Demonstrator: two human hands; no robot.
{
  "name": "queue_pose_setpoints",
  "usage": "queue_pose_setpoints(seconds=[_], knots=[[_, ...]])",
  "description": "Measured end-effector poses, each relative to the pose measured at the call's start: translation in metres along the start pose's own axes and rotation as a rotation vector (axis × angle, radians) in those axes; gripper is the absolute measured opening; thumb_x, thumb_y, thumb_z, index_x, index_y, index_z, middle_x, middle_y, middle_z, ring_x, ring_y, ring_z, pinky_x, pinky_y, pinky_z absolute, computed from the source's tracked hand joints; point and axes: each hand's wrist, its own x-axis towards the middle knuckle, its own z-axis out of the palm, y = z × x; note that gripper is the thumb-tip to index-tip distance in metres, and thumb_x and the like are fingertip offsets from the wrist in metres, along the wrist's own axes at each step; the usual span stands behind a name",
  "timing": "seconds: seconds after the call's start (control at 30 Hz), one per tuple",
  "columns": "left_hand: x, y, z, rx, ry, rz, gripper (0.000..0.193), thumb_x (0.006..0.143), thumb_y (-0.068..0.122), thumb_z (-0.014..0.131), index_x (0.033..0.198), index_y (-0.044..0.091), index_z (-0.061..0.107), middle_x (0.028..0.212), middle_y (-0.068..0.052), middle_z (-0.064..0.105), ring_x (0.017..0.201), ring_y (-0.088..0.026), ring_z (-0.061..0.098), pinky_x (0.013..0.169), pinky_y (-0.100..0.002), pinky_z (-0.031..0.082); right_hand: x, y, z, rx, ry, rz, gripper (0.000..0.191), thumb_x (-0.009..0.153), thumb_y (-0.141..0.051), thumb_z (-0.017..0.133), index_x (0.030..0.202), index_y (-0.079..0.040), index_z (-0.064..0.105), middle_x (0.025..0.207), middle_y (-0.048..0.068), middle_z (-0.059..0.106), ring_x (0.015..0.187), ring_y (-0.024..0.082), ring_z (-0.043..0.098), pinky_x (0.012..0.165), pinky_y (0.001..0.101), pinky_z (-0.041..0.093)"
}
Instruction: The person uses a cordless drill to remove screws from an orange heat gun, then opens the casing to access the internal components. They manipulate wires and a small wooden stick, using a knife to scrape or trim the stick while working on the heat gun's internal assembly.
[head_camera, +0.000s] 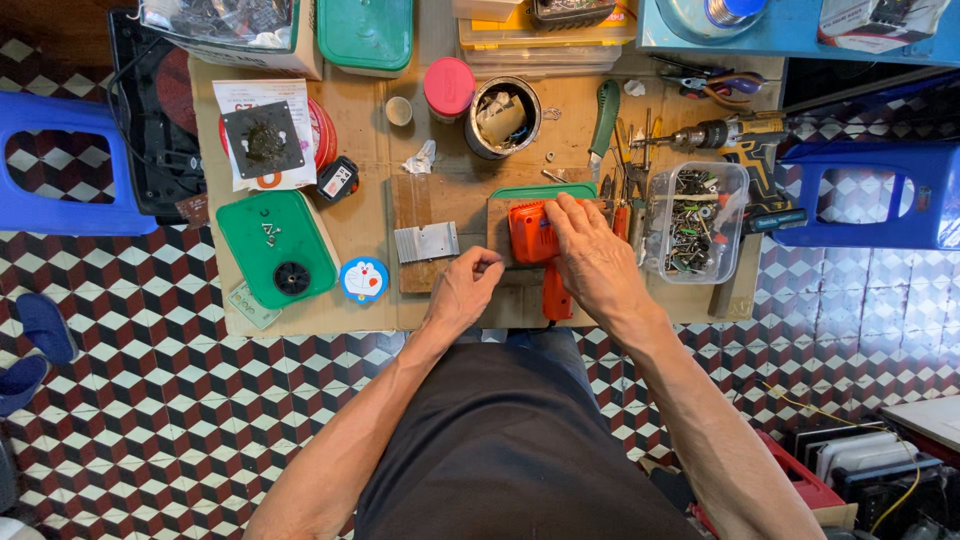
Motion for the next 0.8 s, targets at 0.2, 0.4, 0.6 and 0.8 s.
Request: queue_pose_setpoints(seconds=[0.2,0.4,0.6,0.8], knots=[[0.007,0.007,0.0,-0.155,0.04,0.006,0.047,0.103,0.038,0.05,0.138,0.006,0.056,0.118,-0.013,0.072,0.101,-0.02,0.073,0.082,-0.032,0.059,0.008,-0.012,0.004,-0.149,0.056,-0.021,0.067,0.079,0.003,0.066,0.143,-0.001,0.046,0.147,0.019,0.048,0.127,0.039,0.052,0.096,0.0427,0.054],[0.019,0.024,0.0,-0.124,0.008,0.112,0.064,0.102,0.042,0.057,0.151,0.004,0.042,0.138,-0.017,0.063,0.109,-0.025,0.07,0.092,-0.037,0.054,0.007,-0.02,0.006,-0.211,0.141,0.001,0.065,0.08,0.001,0.068,0.141,-0.002,0.049,0.142,0.017,0.053,0.118,0.036,0.058,0.09,0.0415,0.057],[0.022,0.036,0.008,-0.039,-0.009,0.146,0.067,0.099,0.044,0.058,0.152,0.006,0.045,0.139,-0.019,0.06,0.111,-0.027,0.07,0.093,-0.038,0.055,-0.007,-0.016,0.005,-0.052,0.301,-0.007,0.071,0.075,-0.004,0.07,0.143,0.002,0.049,0.144,0.025,0.05,0.126,0.042,0.054,0.102,0.0451,0.05],[0.012,0.06,0.002,0.25,0.139,0.416,0.072,0.097,0.036,0.072,0.153,0.002,0.042,0.149,-0.023,0.05,0.135,-0.038,0.053,0.11,-0.044,0.046,-0.083,-0.001,0.009,0.611,0.26,0.65,0.054,0.094,-0.025,0.068,0.142,-0.004,0.053,0.131,0.02,0.065,0.123,0.032,0.064,0.104,0.0409,0.051]])
